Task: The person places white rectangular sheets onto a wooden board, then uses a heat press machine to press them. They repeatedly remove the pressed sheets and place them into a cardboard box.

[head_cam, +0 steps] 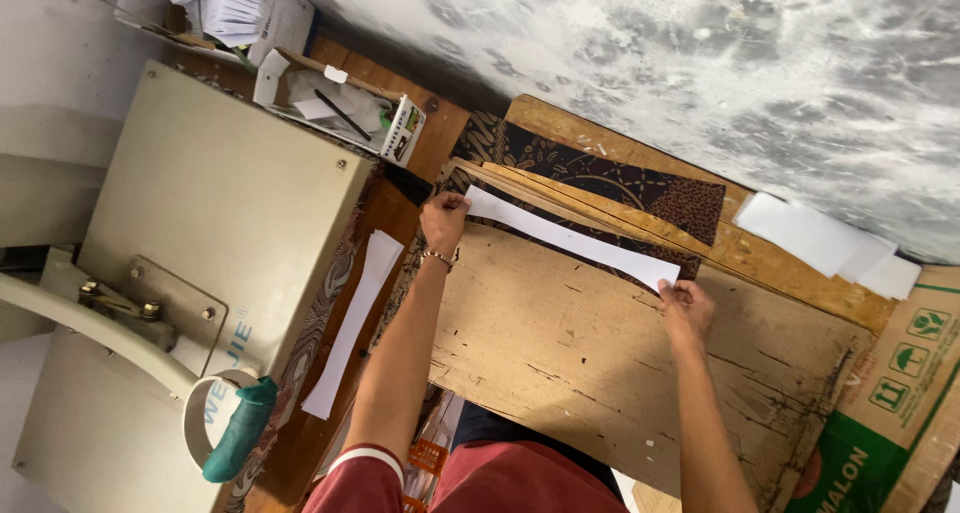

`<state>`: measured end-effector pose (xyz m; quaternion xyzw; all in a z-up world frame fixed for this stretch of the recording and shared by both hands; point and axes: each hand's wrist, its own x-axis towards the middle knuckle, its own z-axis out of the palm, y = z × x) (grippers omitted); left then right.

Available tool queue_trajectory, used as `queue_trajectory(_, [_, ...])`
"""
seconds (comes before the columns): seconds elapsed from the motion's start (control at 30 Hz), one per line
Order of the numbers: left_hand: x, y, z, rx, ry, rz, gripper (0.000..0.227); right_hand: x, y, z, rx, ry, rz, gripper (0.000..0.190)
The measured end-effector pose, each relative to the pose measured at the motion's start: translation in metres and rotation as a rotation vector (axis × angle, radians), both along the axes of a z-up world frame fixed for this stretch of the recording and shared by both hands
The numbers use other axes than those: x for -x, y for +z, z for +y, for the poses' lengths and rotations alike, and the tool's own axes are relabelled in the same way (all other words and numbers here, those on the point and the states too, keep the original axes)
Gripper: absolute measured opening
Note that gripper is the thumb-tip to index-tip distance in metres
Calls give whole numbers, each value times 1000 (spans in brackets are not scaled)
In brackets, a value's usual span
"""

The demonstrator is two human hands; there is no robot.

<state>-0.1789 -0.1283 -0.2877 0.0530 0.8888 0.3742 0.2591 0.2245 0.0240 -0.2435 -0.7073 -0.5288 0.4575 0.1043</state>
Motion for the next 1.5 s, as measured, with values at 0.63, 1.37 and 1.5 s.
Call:
queue_trajectory(0.63, [1, -12, 0, 30, 62, -31, 15, 5, -24, -3, -179, -43, -74, 13])
queue_trajectory(1.37, [4, -21, 1, 28, 73, 44, 11, 8, -18, -2, -168, 46, -217, 24])
queue_trajectory(1.5, [0, -10, 1, 32, 97, 29, 19, 8, -14, -4, -191, 61, -285, 22])
